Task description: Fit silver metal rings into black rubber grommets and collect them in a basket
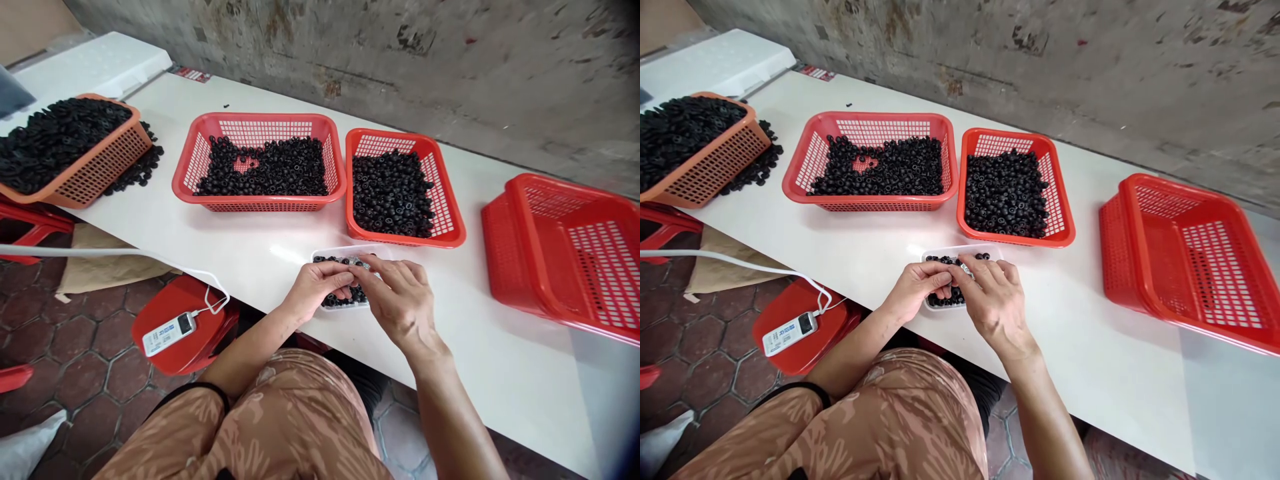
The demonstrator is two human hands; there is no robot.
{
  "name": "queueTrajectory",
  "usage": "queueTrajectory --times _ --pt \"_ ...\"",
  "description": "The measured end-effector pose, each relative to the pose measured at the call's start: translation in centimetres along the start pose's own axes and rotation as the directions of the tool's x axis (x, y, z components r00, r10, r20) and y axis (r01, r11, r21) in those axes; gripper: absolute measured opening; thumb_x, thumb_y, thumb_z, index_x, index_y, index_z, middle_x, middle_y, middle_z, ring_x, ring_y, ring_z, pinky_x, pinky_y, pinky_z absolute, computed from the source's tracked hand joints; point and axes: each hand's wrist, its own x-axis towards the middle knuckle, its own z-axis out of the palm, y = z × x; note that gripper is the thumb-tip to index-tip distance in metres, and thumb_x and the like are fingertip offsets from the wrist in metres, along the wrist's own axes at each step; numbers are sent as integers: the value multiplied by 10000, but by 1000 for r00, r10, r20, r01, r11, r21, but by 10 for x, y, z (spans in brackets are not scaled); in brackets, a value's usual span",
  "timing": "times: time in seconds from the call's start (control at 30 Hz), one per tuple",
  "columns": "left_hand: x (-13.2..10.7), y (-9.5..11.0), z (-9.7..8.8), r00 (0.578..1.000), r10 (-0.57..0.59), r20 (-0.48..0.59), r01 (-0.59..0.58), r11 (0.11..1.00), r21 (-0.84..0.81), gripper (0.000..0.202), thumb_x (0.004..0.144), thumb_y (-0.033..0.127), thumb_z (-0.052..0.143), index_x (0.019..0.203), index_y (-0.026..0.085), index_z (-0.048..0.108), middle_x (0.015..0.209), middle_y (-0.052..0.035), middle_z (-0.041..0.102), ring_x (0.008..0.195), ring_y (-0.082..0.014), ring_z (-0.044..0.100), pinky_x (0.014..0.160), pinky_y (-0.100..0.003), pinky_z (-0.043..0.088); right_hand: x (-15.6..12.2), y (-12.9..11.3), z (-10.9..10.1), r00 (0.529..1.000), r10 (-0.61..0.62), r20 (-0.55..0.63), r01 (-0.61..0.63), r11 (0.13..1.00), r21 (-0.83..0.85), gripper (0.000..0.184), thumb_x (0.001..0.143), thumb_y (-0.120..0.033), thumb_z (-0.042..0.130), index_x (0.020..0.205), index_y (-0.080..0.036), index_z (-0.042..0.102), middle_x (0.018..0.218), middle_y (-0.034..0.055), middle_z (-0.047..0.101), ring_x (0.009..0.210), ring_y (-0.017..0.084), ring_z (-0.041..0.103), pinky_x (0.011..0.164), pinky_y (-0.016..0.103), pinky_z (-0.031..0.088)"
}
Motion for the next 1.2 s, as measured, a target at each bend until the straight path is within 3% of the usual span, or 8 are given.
queueTrajectory --times 0.2,0.4,0.83,1.03,1.1,1.2 --pt "-2 3 -1 999 -2 47 1 1000 19 440 701 491 896 896 110 795 694 -27 693 578 -79 588 572 -221 456 0 -1 1 993 119 -19 -111 963 245 224 989 -163 665 1202 -218 708 1170 92 778 1024 222 749 910 380 536" --pt "-2 3 -1 997 -6 73 4 1000 25 377 739 456 876 885 120 783 764 -34 712 608 -75 603 586 -218 457 -4 0 1 982 186 24 -180 899 400 268 992 -128 642 1226 -244 702 1139 55 786 1077 206 739 944 362 556" --pt "0 -1 6 1000 22 -7 -22 999 27 421 698 447 900 930 122 764 765 -34 739 593 -87 622 576 -217 488 -7 2 0 988 156 -13 -149 962 228 197 1011 -133 618 1182 -197 694 1105 85 798 963 201 766 871 362 489" --pt "0 0 6 998 54 35 -57 994 90 438 734 528 858 874 121 779 733 -31 706 580 -80 588 572 -218 476 -2 2 -8 993 101 60 -112 969 222 244 1044 -146 546 1233 -227 678 1104 63 802 961 173 769 889 336 456" --pt "1 0 5 997 56 49 -61 992 112 444 749 547 842 865 123 783 784 -49 720 594 -85 595 566 -222 469 0 3 -10 994 75 74 -89 975 203 244 1047 -127 525 1210 -223 679 1087 49 805 930 160 767 895 336 433" --pt "1 -1 4 998 50 45 -55 990 131 472 749 574 834 879 123 785 705 -34 692 582 -91 582 569 -229 465 2 5 -12 993 59 100 -74 985 156 174 1058 -171 533 1140 -213 681 992 30 812 824 147 751 892 339 411"
